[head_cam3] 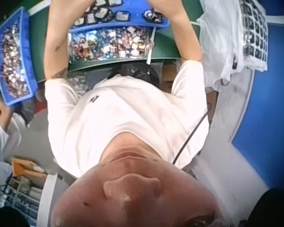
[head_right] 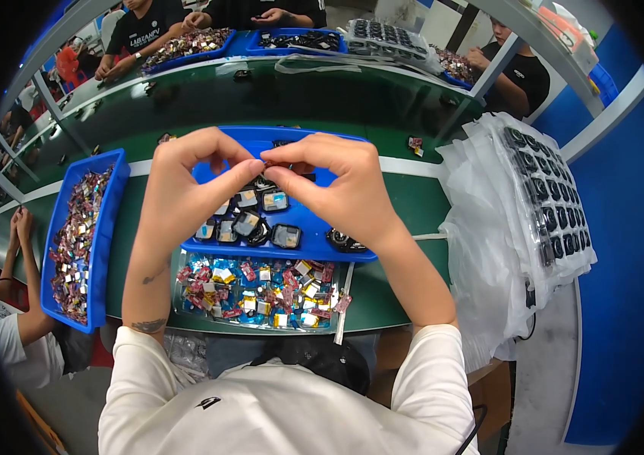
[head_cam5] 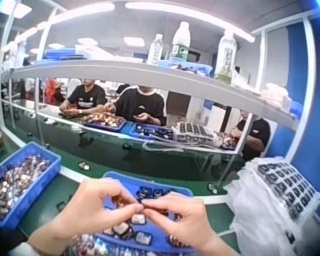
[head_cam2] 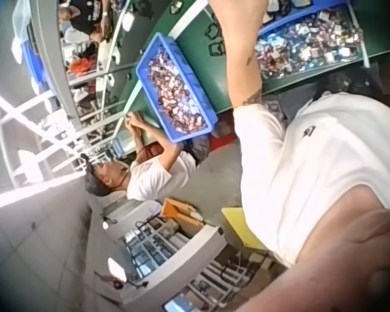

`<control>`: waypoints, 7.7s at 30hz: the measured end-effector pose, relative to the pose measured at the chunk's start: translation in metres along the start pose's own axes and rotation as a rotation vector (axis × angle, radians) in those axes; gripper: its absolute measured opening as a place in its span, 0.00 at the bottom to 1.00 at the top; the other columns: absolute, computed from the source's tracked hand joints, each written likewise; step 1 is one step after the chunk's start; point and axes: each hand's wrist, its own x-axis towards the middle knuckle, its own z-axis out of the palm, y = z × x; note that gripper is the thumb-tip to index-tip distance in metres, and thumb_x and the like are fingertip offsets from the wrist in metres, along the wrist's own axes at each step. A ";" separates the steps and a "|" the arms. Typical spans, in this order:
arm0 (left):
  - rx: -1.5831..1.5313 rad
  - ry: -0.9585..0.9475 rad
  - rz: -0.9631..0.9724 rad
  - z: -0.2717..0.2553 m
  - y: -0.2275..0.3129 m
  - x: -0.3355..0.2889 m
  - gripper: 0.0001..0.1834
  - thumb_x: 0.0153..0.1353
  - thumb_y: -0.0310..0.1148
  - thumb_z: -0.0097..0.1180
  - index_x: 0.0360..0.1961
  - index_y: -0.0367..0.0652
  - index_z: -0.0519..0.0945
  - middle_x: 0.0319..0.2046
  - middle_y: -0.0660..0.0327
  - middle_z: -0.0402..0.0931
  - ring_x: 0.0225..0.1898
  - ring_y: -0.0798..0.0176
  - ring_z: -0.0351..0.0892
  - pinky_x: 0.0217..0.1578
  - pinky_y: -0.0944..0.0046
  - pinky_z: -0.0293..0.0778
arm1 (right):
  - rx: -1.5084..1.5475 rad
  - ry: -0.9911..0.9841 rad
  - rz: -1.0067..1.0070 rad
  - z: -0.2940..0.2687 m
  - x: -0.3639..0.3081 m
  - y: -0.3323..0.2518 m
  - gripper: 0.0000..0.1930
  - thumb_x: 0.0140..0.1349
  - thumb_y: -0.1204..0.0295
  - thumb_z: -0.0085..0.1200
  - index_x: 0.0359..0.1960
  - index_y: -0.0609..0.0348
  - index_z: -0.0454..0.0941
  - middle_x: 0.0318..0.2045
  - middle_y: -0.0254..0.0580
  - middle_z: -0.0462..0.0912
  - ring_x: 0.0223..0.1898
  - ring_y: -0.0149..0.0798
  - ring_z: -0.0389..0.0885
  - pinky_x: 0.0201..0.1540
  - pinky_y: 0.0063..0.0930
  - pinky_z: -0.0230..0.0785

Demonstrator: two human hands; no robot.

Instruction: The recorder is assembling small electronic components, specifically attaching sensors or circuit boards to black circular frames.

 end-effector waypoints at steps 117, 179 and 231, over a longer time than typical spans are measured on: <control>-0.264 0.029 -0.265 0.024 -0.014 0.001 0.07 0.54 0.27 0.62 0.30 0.32 0.82 0.23 0.61 0.80 0.25 0.74 0.78 0.28 0.76 0.73 | 0.384 0.236 0.303 0.001 -0.005 0.024 0.09 0.54 0.76 0.60 0.36 0.66 0.78 0.31 0.40 0.82 0.33 0.26 0.80 0.37 0.18 0.74; 0.017 0.090 -0.070 0.003 -0.028 0.013 0.17 0.61 0.38 0.58 0.22 0.36 0.78 0.19 0.67 0.74 0.23 0.77 0.74 0.25 0.78 0.70 | -0.165 0.005 0.426 -0.096 -0.018 0.149 0.10 0.60 0.66 0.55 0.33 0.60 0.81 0.33 0.33 0.82 0.37 0.27 0.77 0.39 0.21 0.67; -0.202 0.050 0.061 0.013 -0.015 0.005 0.07 0.54 0.28 0.62 0.27 0.34 0.78 0.28 0.63 0.77 0.28 0.72 0.74 0.30 0.74 0.68 | 0.226 -0.009 0.033 -0.011 -0.001 0.006 0.07 0.53 0.78 0.61 0.30 0.64 0.74 0.25 0.35 0.79 0.28 0.26 0.78 0.32 0.19 0.72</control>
